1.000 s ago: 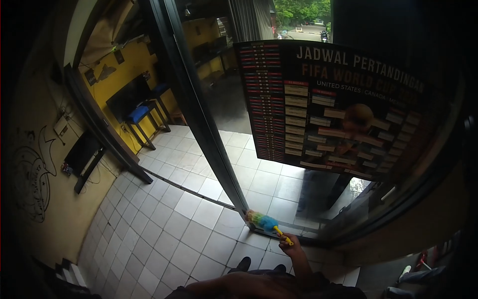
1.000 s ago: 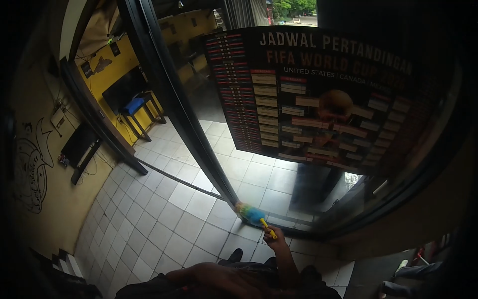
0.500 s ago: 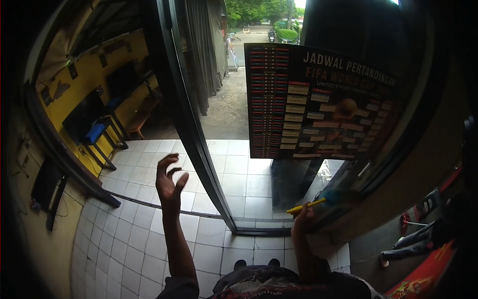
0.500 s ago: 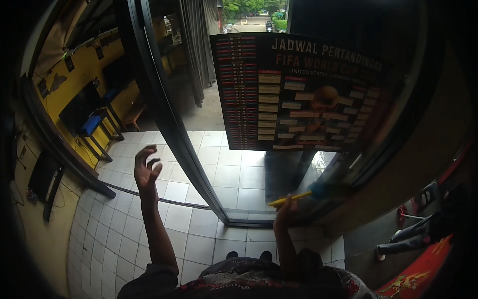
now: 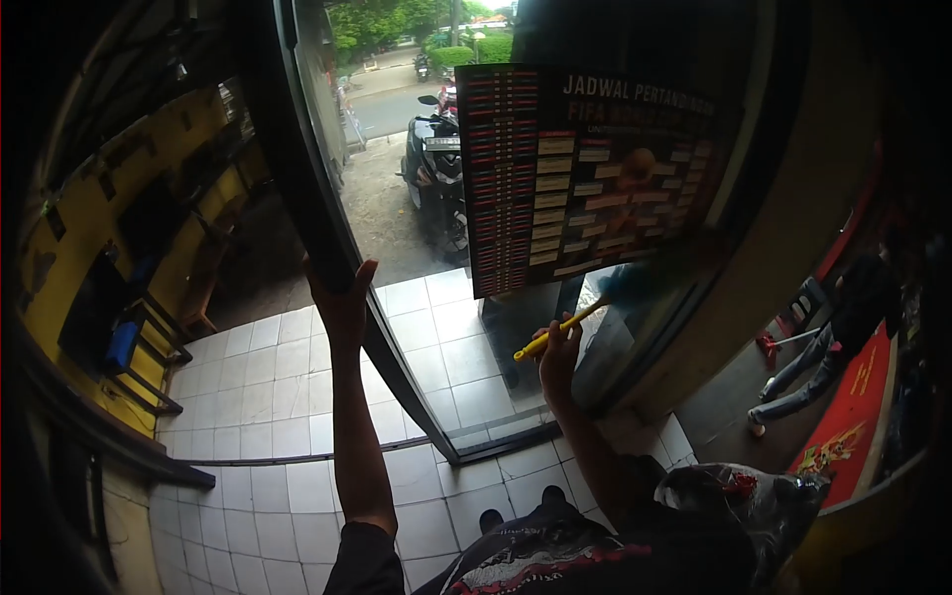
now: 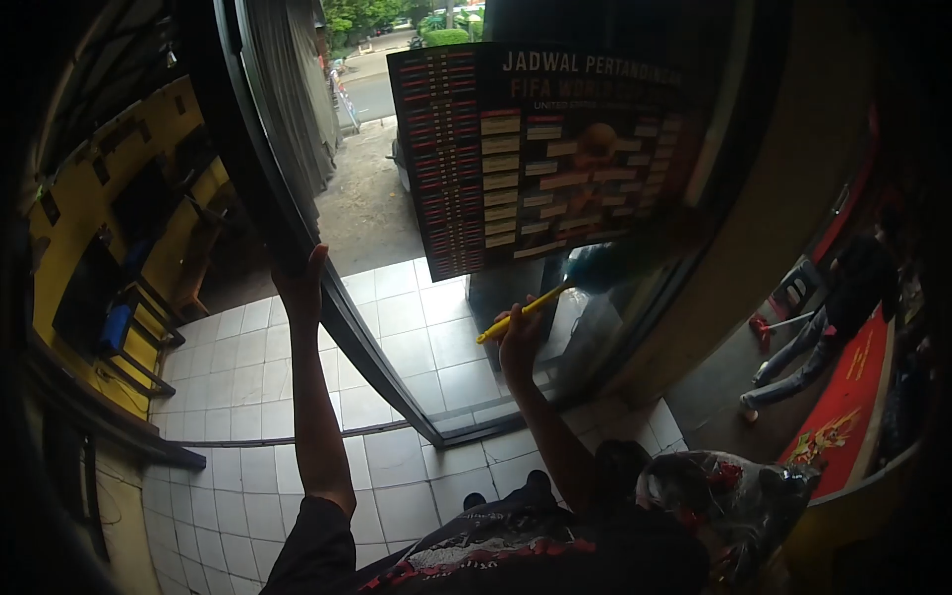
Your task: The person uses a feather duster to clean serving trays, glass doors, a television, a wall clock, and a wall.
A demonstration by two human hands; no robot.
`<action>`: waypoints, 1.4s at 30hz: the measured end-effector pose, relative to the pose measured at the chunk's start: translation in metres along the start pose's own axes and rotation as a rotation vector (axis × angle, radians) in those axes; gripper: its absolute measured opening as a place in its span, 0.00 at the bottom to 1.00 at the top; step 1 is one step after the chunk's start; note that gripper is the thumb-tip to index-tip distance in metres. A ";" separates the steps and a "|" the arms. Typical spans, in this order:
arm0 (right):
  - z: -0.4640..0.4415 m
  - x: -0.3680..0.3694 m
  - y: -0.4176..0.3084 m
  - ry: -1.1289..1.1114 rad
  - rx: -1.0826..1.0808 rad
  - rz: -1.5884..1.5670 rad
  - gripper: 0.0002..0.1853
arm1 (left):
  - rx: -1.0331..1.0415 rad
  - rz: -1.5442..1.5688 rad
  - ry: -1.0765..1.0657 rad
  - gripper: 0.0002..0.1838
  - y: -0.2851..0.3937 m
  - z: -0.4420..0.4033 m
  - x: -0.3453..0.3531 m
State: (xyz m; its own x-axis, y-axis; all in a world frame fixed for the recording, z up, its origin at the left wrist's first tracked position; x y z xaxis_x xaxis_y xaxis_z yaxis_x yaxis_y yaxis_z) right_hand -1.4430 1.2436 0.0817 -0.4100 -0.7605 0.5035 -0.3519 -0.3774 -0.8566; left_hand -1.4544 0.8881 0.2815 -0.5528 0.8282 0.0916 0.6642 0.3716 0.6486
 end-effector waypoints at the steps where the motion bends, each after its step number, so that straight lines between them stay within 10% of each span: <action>1: 0.002 0.009 -0.013 -0.030 -0.001 0.083 0.19 | 0.009 -0.023 0.011 0.36 0.004 0.000 0.000; 9: 0.106 -0.007 0.126 -0.375 0.261 0.235 0.19 | 0.019 -0.003 0.036 0.32 0.014 0.000 0.000; 18: -0.042 -0.054 -0.016 -0.179 -0.300 0.621 0.27 | -0.014 0.065 0.049 0.32 0.005 0.003 0.001; 20: -0.039 -0.056 -0.010 -0.395 -0.534 1.300 0.27 | -0.042 0.061 0.030 0.32 -0.017 0.003 -0.002; 24: -0.038 -0.064 -0.047 -0.650 -0.747 1.264 0.23 | -0.042 0.009 -0.034 0.26 -0.055 0.000 -0.015; 28: -0.071 -0.105 -0.059 -0.452 -0.770 1.081 0.20 | -0.159 -0.099 0.003 0.20 -0.030 -0.001 -0.005; 35: -0.104 -0.189 -0.023 -0.118 0.034 0.621 0.20 | -0.195 -0.063 0.082 0.34 -0.003 0.008 -0.005; 38: -0.123 -0.164 -0.062 -0.139 -0.218 0.677 0.21 | -0.189 -0.086 0.105 0.36 0.018 0.009 0.001; 40: -0.085 -0.096 -0.156 -0.136 -1.250 0.899 0.20 | -0.248 -0.025 0.077 0.35 0.003 0.009 0.000; 42: -0.093 -0.044 -0.176 -0.466 -1.101 1.027 0.19 | -0.290 -0.001 0.062 0.32 -0.015 0.008 -0.005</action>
State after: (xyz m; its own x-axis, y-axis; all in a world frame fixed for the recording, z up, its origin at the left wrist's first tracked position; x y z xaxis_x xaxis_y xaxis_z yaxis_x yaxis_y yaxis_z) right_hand -1.4416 1.3926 0.2206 -0.6376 -0.6074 -0.4738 -0.5978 0.7781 -0.1929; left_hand -1.4570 0.8817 0.2653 -0.5889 0.7975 0.1312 0.4974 0.2297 0.8366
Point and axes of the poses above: each hand's wrist, its own z-axis away from the middle knuckle, its own x-axis out of the palm, y = z × x, the point moved 10 cm from there along -z, towards the middle knuckle, and after that the axes turned 6 degrees about y, right-handed, at the moved point
